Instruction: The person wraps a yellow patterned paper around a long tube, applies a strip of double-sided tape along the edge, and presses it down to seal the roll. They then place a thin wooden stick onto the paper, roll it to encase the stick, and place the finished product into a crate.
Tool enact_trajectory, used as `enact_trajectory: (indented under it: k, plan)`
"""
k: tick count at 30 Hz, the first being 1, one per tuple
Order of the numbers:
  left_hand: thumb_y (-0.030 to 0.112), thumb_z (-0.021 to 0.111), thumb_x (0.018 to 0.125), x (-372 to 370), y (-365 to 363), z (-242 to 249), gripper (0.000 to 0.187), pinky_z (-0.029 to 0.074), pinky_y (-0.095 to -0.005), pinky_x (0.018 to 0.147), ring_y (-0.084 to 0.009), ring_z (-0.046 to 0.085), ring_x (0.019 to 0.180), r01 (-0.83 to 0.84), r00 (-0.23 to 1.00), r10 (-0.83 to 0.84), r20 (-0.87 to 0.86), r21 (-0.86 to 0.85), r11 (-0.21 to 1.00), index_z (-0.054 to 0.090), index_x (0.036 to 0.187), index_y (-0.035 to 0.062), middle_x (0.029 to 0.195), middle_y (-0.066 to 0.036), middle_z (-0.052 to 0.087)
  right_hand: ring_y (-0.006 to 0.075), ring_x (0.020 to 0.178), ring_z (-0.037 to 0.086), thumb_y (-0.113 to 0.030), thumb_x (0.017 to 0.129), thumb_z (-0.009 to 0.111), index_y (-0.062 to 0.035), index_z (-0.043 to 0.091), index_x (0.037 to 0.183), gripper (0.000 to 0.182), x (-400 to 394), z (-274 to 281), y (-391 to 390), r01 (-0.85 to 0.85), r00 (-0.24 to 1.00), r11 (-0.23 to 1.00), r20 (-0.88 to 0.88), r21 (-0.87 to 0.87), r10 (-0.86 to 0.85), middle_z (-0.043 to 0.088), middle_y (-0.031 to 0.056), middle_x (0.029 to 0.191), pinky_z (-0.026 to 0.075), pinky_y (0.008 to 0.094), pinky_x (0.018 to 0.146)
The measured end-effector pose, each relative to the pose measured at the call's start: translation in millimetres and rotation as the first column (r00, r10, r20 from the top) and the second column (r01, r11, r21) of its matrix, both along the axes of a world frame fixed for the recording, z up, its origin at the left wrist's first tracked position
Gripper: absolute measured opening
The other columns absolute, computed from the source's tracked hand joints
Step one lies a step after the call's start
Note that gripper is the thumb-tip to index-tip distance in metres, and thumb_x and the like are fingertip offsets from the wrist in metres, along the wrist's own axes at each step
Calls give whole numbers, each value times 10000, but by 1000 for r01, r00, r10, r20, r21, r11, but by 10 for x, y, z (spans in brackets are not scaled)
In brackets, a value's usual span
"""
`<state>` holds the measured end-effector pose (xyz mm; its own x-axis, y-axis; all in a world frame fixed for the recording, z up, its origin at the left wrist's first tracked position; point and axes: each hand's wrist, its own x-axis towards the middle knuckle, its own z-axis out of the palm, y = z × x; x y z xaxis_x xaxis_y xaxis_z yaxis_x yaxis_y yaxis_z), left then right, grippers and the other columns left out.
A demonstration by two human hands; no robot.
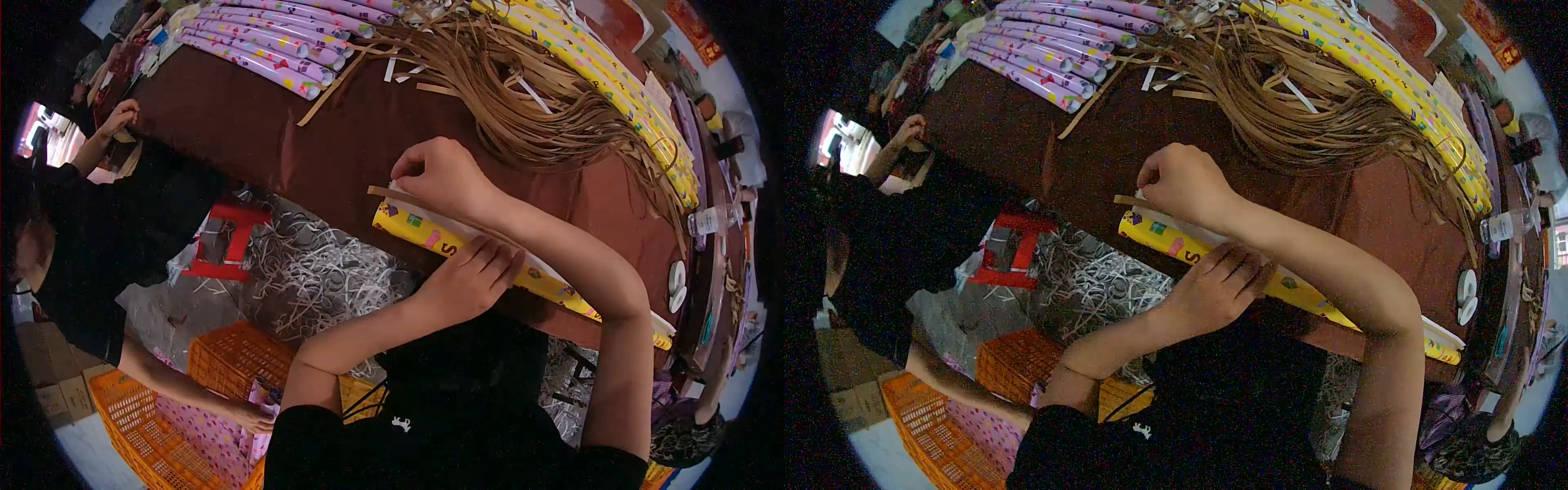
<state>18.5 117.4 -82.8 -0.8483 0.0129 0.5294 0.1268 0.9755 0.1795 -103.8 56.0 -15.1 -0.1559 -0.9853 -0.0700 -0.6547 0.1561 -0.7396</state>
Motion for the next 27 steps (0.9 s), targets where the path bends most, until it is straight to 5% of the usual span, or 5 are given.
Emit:
enact_trajectory:
  k: [4, 6, 12, 27]
  plan:
    - [200, 502, 838, -16, -11, -6, 469, 381, -435, 1053, -281, 548, 1082, -24, 997, 20, -81, -52, 998, 554, 1241, -33, 1113, -128, 583, 312, 819, 671, -154, 732, 671, -63, 745, 880, 189, 15, -97, 34, -49, 993, 992, -114, -112, 36, 696, 132, 855, 541, 398, 755]
    - [181, 548, 857, -1, -1, -23, 442, 390, -499, 1043, -331, 539, 1172, 5, 1000, -5, 0, -6, 1000, 576, 1270, 27, 1196, -168, 585, 299, 885, 638, -157, 752, 666, -75, 733, 878, 165, 25, -114, 58, -178, 939, 957, -332, -228, 95, 664, 107, 877, 531, 411, 760]
    - [181, 564, 847, 4, -2, -17, 422, 398, -504, 1023, -332, 549, 1156, 6, 1000, -6, -8, 2, 1000, 606, 1242, 38, 1183, -167, 596, 296, 913, 626, -170, 768, 661, -66, 727, 890, 173, 41, -75, 140, -281, 899, 921, -411, -270, 153, 652, 103, 894, 527, 420, 774]
    - [206, 521, 825, -11, -7, 5, 472, 381, -438, 1052, -301, 537, 1091, -29, 997, 25, -79, -52, 998, 554, 1234, -27, 1127, -134, 570, 316, 759, 684, -168, 762, 671, -24, 742, 911, 220, -63, -128, 42, -167, 986, 962, -38, -214, 163, 702, 163, 831, 543, 388, 729]
